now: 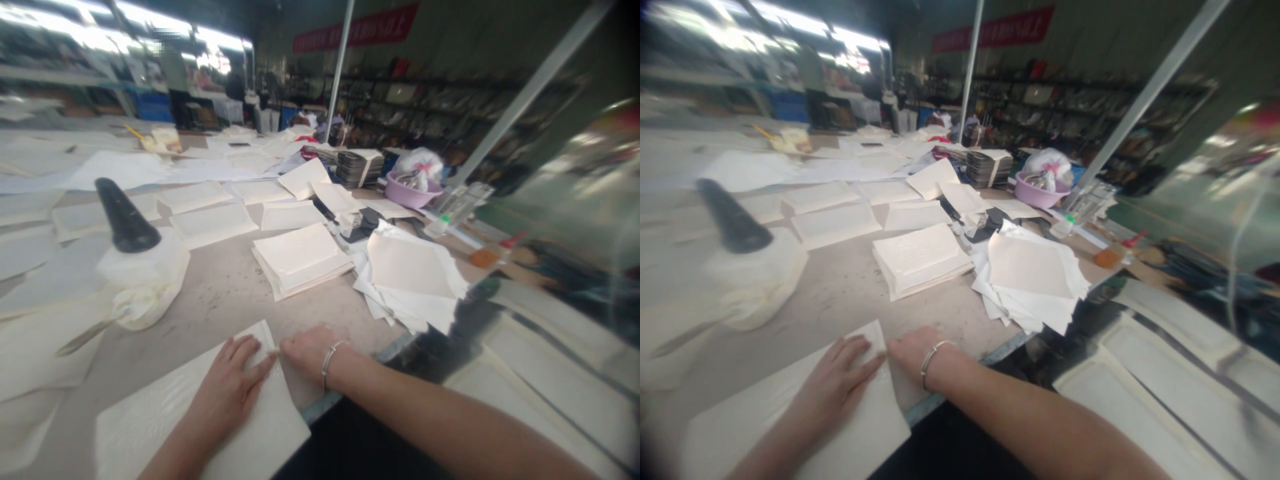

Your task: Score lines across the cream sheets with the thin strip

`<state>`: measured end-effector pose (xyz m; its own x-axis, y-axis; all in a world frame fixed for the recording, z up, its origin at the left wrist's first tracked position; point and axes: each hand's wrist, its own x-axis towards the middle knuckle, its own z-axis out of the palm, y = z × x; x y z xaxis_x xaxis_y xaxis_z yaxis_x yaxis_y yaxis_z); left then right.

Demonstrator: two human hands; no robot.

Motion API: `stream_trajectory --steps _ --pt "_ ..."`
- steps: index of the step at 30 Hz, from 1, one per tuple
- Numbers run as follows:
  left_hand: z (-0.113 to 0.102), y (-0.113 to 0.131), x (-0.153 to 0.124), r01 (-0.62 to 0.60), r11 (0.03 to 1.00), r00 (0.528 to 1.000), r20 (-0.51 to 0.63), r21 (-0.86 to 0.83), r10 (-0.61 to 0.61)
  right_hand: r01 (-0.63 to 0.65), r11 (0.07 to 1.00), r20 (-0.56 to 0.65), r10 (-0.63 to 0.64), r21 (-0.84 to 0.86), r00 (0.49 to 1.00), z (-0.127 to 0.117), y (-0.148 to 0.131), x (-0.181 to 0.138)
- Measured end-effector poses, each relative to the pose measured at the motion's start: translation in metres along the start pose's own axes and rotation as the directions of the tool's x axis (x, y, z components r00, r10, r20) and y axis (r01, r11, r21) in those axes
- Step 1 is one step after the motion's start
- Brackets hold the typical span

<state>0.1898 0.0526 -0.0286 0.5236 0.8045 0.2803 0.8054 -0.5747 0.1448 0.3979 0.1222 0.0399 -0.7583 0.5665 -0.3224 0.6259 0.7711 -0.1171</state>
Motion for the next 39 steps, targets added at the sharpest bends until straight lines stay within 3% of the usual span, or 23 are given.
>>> stream_trajectory --steps 8,16,25,28,34,39 --pt "-0.005 0.002 0.001 -0.035 0.999 0.999 0.014 -0.024 0.035 -0.091 0.996 -0.001 0.091 0.015 0.996 -0.005 0.005 0.025" --pt "-0.009 0.005 0.004 -0.055 0.997 0.996 0.068 -0.051 0.059 -0.058 0.997 -0.025 0.060 0.048 0.998 0.015 0.003 0.000" --pt "-0.004 0.000 -0.001 -0.112 0.994 0.991 0.074 0.015 0.110 -0.207 0.973 -0.060 0.214 0.100 0.975 0.000 0.013 0.044" --pt "-0.005 0.000 -0.001 -0.134 0.990 0.989 0.062 0.042 0.132 -0.280 0.953 -0.064 0.288 0.118 0.955 -0.001 0.011 0.039" --pt "-0.008 0.003 0.002 -0.087 0.996 0.993 0.083 0.020 0.085 -0.234 0.960 -0.037 0.242 0.156 0.970 0.008 -0.005 0.017" --pt "-0.005 0.003 0.001 -0.089 0.996 0.992 0.086 0.013 0.087 -0.278 0.946 -0.010 0.283 0.166 0.959 0.005 -0.006 0.027"
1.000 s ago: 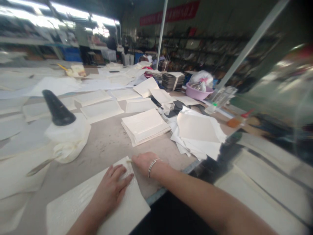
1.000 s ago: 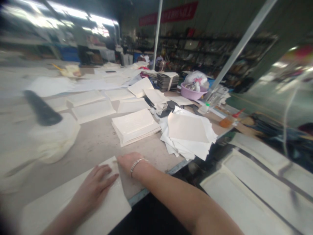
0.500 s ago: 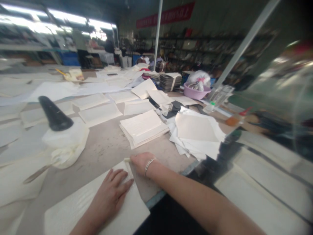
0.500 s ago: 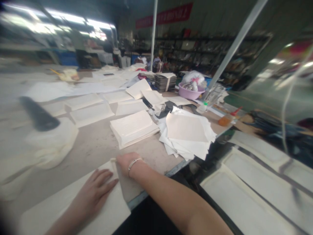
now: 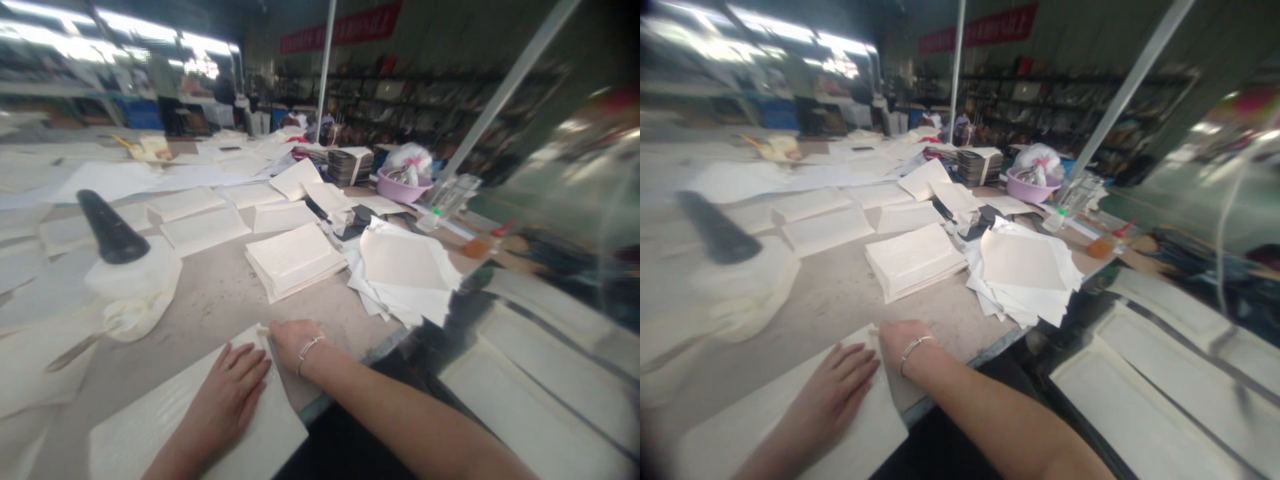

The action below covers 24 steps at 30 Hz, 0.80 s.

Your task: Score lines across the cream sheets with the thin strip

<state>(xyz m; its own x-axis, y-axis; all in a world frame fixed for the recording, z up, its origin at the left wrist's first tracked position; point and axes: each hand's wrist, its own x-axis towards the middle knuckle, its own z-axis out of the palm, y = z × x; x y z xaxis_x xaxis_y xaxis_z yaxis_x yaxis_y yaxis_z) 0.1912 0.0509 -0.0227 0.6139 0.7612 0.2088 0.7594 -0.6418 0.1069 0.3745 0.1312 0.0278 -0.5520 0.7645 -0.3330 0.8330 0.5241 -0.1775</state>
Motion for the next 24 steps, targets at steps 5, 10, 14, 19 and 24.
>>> stream_trajectory --steps 5,10,14,19,24 --pt "0.000 0.000 -0.003 0.009 1.000 0.999 -0.052 -0.022 -0.011 0.056 0.998 -0.032 -0.056 -0.029 0.998 -0.008 0.000 0.014" --pt "-0.004 0.002 -0.002 -0.011 0.998 0.998 -0.061 -0.064 0.007 0.145 0.986 0.005 -0.145 -0.083 0.989 -0.005 0.008 -0.011" --pt "-0.009 0.003 0.001 -0.033 0.993 0.999 -0.017 -0.116 0.031 0.248 0.964 0.021 -0.247 -0.092 0.969 0.005 0.015 -0.038" --pt "-0.013 0.004 0.005 -0.056 0.986 0.998 -0.018 -0.156 0.054 0.254 0.964 0.057 -0.250 -0.081 0.967 0.004 0.015 -0.038" --pt "-0.016 0.008 0.006 -0.064 0.983 0.998 0.008 -0.171 0.066 0.182 0.981 0.057 -0.179 -0.064 0.982 -0.010 0.009 -0.021"
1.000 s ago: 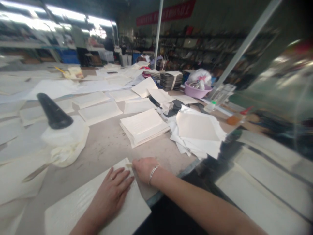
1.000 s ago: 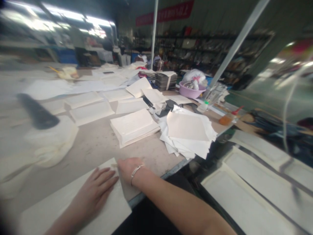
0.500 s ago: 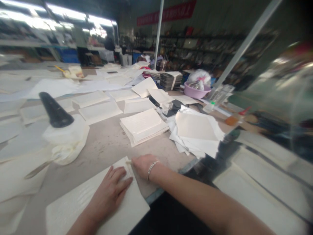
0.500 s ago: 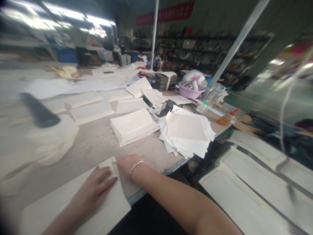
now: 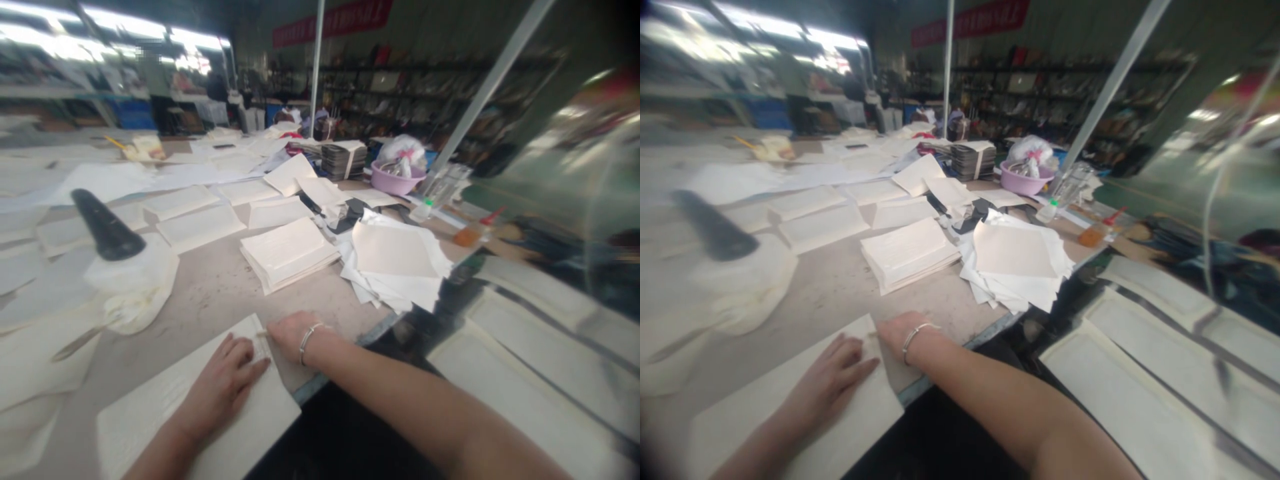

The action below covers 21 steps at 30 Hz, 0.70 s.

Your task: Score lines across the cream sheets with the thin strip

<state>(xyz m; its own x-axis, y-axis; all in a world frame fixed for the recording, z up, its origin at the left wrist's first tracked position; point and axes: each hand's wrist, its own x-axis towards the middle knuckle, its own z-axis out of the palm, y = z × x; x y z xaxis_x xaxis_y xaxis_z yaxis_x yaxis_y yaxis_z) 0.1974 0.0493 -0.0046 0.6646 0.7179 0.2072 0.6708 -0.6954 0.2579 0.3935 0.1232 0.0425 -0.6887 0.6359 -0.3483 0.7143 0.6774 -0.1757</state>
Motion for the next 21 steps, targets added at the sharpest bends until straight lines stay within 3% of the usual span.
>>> stream_trajectory --steps 8,16,21 --pt "-0.006 0.006 0.007 -0.065 0.998 0.997 0.031 -0.005 0.065 0.098 0.995 -0.011 -0.098 -0.028 0.995 0.014 0.000 -0.021" --pt "0.037 0.039 -0.025 0.128 0.936 0.989 -0.107 0.329 -0.097 0.071 0.997 0.008 -0.071 -0.016 0.997 0.000 -0.006 -0.028" --pt "0.048 0.043 -0.034 0.145 0.927 0.984 -0.145 0.345 -0.100 0.126 0.992 0.005 -0.126 -0.020 0.992 0.011 -0.009 -0.051"
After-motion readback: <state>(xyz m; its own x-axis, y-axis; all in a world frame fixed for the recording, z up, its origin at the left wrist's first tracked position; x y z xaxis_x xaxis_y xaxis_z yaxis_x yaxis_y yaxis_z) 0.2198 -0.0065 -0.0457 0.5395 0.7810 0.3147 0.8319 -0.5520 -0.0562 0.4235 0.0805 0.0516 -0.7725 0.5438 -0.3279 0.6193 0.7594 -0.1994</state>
